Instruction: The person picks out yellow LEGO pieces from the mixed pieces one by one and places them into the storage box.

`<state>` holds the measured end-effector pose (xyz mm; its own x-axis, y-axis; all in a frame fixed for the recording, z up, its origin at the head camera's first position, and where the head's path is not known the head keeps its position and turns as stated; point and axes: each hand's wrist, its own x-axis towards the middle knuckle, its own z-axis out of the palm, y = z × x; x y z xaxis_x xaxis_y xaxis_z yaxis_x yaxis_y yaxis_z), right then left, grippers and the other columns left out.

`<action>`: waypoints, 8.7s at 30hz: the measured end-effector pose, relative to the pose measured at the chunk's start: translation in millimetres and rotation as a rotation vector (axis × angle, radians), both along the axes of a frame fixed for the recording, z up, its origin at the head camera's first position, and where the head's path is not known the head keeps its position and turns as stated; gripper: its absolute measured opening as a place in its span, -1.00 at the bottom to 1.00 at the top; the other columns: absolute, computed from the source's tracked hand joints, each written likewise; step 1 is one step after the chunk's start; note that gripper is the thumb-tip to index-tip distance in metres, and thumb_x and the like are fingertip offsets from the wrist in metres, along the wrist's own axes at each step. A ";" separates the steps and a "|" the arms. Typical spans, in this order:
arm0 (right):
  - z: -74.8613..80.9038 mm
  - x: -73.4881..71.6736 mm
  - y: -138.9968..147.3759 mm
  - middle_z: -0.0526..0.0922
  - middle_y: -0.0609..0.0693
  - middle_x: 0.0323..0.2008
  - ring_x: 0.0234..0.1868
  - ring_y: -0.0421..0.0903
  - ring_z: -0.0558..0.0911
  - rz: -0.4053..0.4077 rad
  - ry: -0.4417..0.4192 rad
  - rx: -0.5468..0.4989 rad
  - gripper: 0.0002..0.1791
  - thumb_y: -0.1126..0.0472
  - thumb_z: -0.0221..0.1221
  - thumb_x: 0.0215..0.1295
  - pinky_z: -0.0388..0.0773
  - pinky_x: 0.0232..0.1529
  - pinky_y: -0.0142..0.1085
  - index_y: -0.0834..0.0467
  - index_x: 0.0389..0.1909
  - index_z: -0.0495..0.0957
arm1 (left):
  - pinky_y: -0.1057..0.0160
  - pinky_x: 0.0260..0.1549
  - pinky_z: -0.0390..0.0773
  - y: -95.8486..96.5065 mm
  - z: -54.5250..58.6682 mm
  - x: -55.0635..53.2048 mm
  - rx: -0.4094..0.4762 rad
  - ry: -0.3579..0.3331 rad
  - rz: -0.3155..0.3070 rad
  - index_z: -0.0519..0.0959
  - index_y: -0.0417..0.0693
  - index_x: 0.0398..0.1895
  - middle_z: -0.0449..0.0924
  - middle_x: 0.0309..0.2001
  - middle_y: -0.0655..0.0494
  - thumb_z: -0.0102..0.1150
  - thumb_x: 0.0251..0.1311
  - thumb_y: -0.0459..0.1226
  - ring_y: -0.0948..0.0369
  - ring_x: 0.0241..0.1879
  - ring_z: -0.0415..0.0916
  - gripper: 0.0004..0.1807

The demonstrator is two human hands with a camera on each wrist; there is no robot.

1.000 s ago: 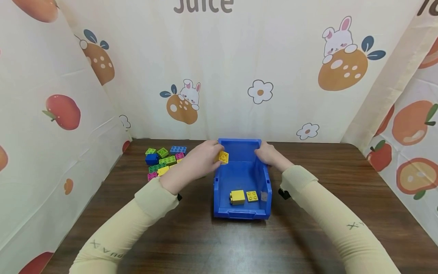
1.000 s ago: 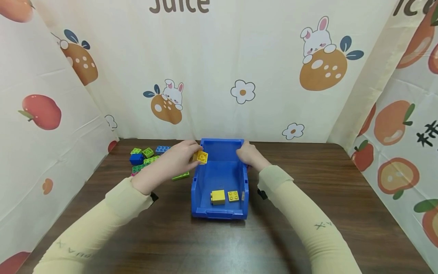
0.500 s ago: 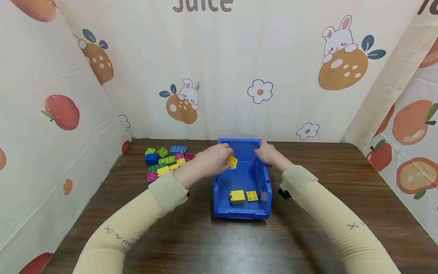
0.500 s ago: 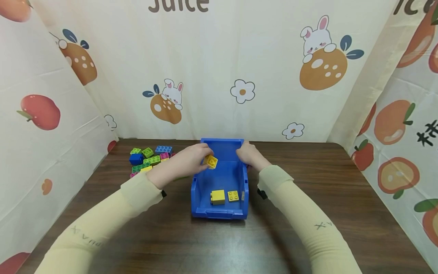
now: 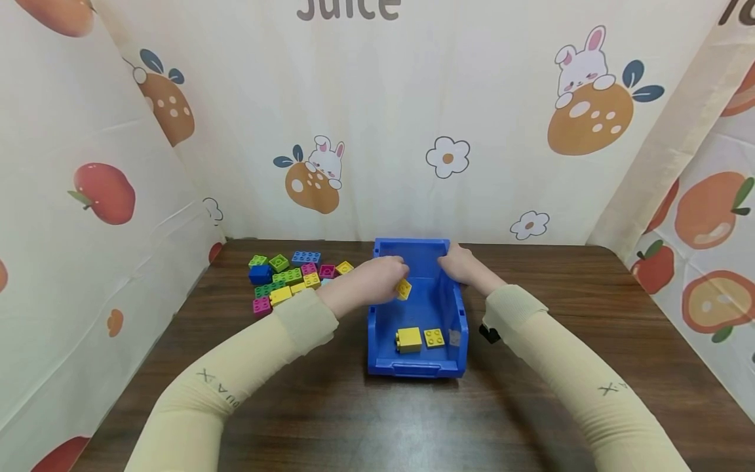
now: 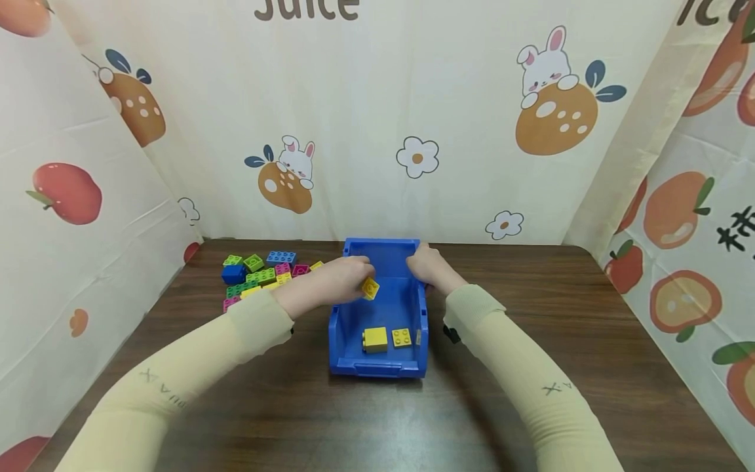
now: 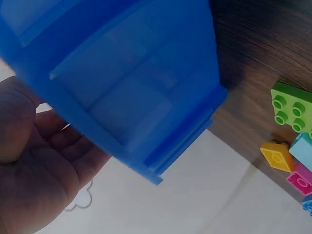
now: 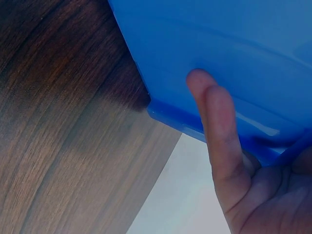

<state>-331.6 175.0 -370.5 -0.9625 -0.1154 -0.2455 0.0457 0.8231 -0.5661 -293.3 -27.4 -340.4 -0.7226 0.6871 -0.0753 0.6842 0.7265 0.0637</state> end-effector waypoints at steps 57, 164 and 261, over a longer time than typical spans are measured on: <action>-0.6 -1.4 0.1 0.46 0.47 -0.08 -0.60 0.00 0.64 -0.005 -0.015 -0.018 -0.40 0.16 -0.26 0.44 0.66 -0.48 -0.11 0.48 0.33 -0.07 | 0.30 -0.08 0.57 33.4 -26.6 6.7 -0.472 -0.049 -0.110 0.52 0.04 0.08 0.60 -0.07 0.12 0.23 0.20 -0.20 0.26 -0.19 0.53 -0.63; -2.7 5.3 0.7 0.44 0.43 -0.04 -0.64 -0.05 0.57 -0.011 0.001 -0.050 -0.37 0.15 -0.26 0.43 0.63 -0.46 -0.06 0.42 0.37 -0.13 | -0.16 0.16 0.35 -167.6 -56.7 29.6 0.322 0.174 0.385 0.40 -0.23 0.20 0.41 0.20 -0.20 0.39 0.00 -0.08 -0.12 0.21 0.31 -0.28; -1.5 3.7 0.9 0.48 0.33 -0.26 -0.64 -0.04 0.58 -0.012 0.011 -0.030 -0.39 0.15 -0.23 0.42 0.56 -0.67 -0.28 0.49 0.31 -0.03 | 0.05 -0.26 0.60 -170.2 -20.5 -6.5 0.059 0.026 0.478 0.63 -0.34 -0.23 0.57 -0.32 -0.13 0.39 -0.02 -0.21 0.09 -0.37 0.47 -0.63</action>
